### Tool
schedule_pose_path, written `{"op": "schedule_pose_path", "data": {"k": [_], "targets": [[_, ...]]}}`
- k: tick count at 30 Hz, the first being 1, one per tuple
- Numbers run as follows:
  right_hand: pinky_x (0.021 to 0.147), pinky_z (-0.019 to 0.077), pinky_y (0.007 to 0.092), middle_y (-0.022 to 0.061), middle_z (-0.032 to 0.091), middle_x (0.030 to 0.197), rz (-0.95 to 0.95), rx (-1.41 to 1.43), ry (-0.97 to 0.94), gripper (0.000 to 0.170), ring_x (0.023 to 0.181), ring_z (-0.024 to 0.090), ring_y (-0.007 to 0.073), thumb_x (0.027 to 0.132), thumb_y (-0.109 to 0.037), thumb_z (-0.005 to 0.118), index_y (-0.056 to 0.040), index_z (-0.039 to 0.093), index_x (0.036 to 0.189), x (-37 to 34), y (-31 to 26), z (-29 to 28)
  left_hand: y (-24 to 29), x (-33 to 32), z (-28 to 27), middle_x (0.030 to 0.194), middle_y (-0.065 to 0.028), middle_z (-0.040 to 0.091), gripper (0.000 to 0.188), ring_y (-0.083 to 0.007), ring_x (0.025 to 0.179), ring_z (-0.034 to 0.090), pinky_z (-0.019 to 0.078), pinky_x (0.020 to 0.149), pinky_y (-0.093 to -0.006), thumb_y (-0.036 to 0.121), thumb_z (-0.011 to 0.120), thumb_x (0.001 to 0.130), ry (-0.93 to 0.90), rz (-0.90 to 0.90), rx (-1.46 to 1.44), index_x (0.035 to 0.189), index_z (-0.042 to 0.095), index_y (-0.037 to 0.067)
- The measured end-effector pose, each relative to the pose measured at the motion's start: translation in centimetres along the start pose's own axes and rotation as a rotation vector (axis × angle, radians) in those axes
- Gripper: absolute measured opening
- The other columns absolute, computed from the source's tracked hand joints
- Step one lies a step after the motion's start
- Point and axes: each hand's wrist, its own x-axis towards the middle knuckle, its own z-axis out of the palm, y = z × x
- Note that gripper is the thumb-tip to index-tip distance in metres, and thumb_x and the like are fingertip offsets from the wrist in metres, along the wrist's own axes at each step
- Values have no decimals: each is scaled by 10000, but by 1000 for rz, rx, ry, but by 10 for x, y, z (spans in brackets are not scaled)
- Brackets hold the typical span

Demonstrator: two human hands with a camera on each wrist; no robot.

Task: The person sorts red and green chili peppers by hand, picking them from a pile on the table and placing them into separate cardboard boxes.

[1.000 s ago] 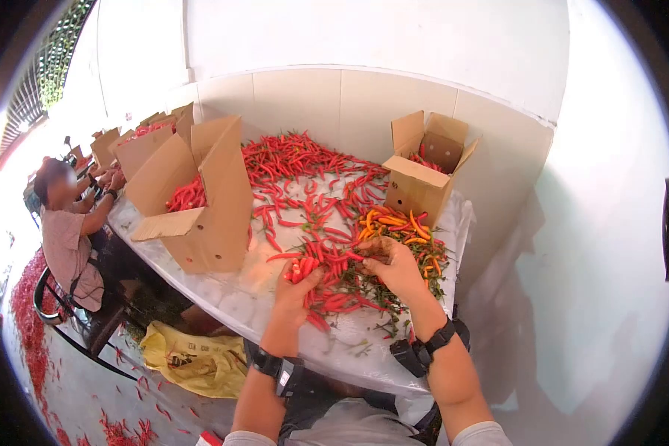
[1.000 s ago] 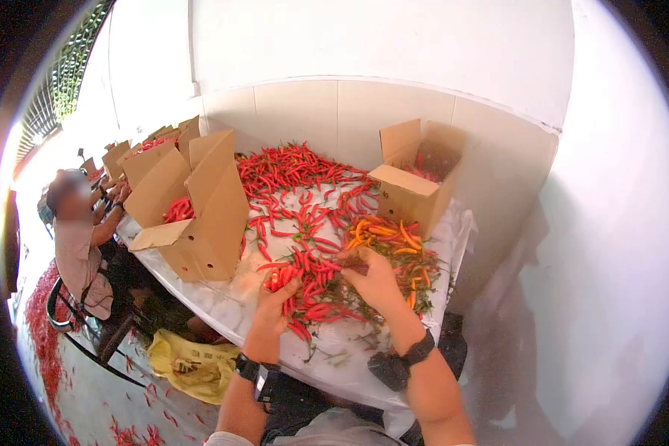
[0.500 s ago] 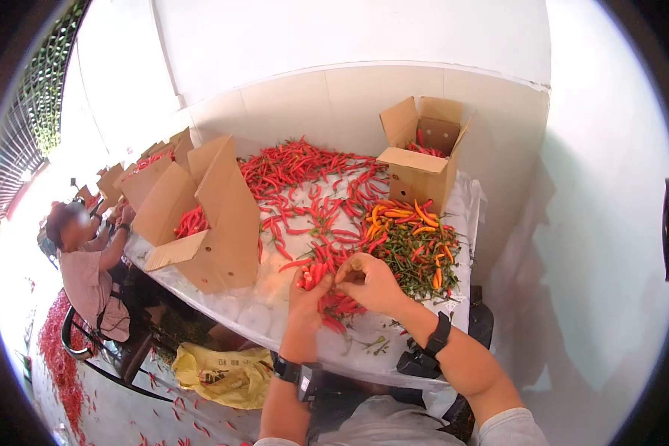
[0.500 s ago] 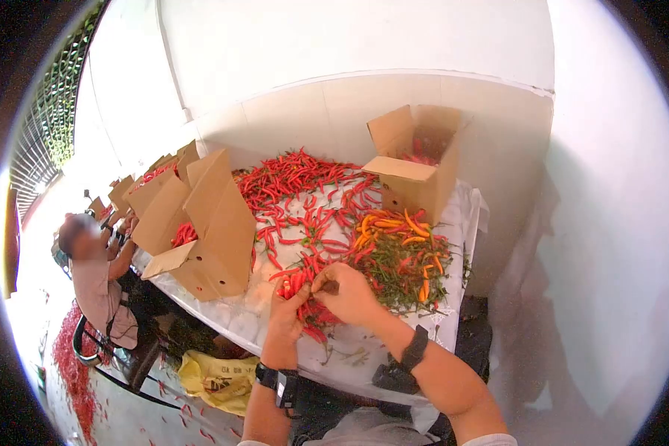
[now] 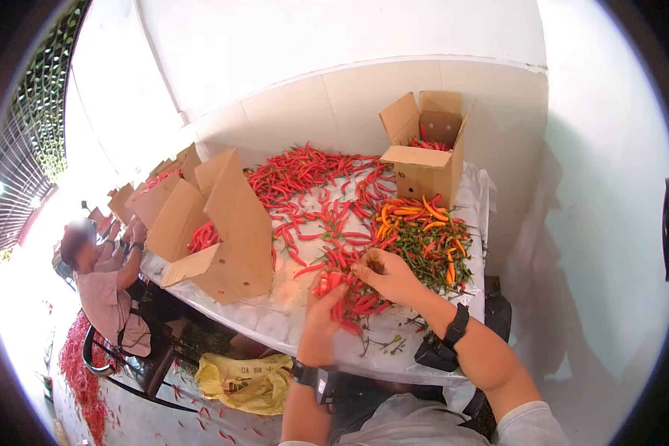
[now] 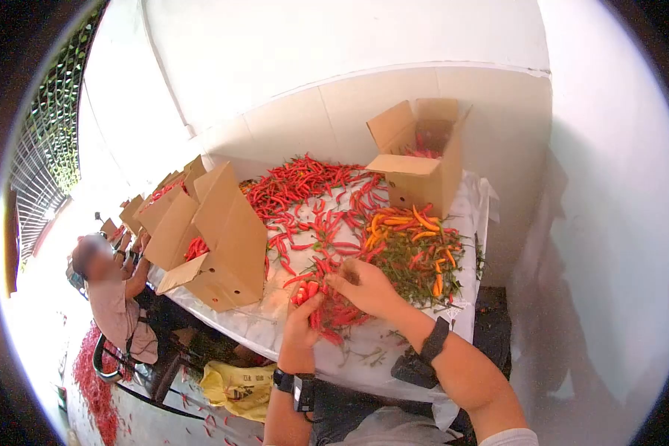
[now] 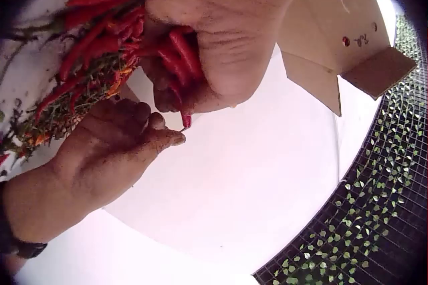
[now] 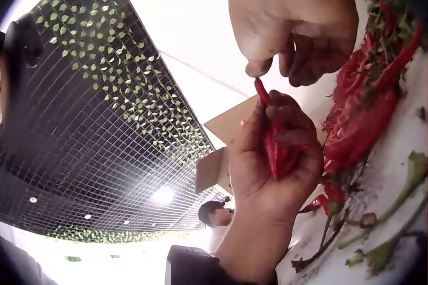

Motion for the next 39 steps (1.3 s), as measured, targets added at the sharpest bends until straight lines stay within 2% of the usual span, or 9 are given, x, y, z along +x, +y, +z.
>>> {"op": "schedule_pose_path", "data": {"k": [9, 15, 18, 24, 27, 33, 34, 37, 39], "targets": [[508, 352, 228, -32, 485, 600, -41, 27, -150, 314, 563, 413, 50, 894, -291, 574, -21, 567, 733, 1, 7, 2, 4, -6, 15, 845, -13, 553, 244, -85, 687, 546, 458, 576, -206, -38, 577, 790, -59, 2, 134, 1009, 510, 46], [479, 344, 231, -30, 502, 592, 190, 198, -233, 311, 530, 415, 48, 906, -280, 549, -16, 587, 746, 0, -9, -6, 3, -4, 16, 789, 1, 535, 248, -72, 642, 528, 431, 529, -191, -37, 598, 781, -72, -4, 141, 999, 512, 44], [494, 380, 287, 27, 520, 574, 159, 97, -179, 317, 522, 462, 107, 875, -289, 560, -14, 586, 720, 0, -4, -4, 4, -5, 17, 779, 4, 531, 248, -68, 625, 520, 422, 508, -191, -38, 604, 780, -69, -8, 151, 993, 508, 44], [561, 445, 409, 172, 576, 668, -235, -578, 37, 259, 607, 573, 333, 802, -281, 586, -36, 599, 716, -4, -10, -4, -3, 0, 11, 761, 4, 534, 249, -69, 592, 511, 410, 488, -189, -34, 620, 781, -41, 3, 259, 985, 503, 48], [573, 457, 428, 164, 585, 659, -332, -755, 157, 238, 638, 578, 355, 781, -265, 593, -44, 597, 694, -2, -6, -10, -4, 2, 12, 766, -3, 549, 258, -79, 585, 523, 424, 486, -197, -31, 631, 777, 37, 16, 247, 985, 504, 51], [684, 464, 431, 153, 571, 822, -137, -878, 458, 203, 801, 575, 341, 708, -197, 667, -38, 595, 812, 0, 0, -38, -2, 3, 9, 774, -23, 583, 290, -103, 594, 560, 455, 476, -223, -51, 632, 771, 159, 25, 71, 1006, 507, 64], [733, 450, 397, 139, 577, 918, -62, -937, 420, 274, 868, 566, 315, 683, -179, 713, -39, 573, 872, -2, 0, -40, -3, 4, 8, 770, -24, 584, 293, -104, 595, 562, 455, 474, -224, -52, 631, 771, 156, 32, 66, 1009, 507, 65], [721, 458, 399, 142, 584, 852, -185, -1019, 399, 262, 832, 576, 314, 687, -236, 714, -40, 596, 814, -2, -1, -40, -3, 5, 7, 769, -28, 588, 286, -104, 594, 562, 453, 474, -223, -44, 630, 775, 166, 48, 76, 1010, 508, 63], [701, 465, 402, 138, 586, 806, -85, -958, 185, 260, 807, 582, 314, 686, -271, 710, -46, 613, 773, -5, -14, -34, -3, 6, 4, 796, -39, 597, 261, -122, 637, 578, 481, 530, -248, -31, 619, 788, 172, 35, 72, 1014, 518, 54]]}}
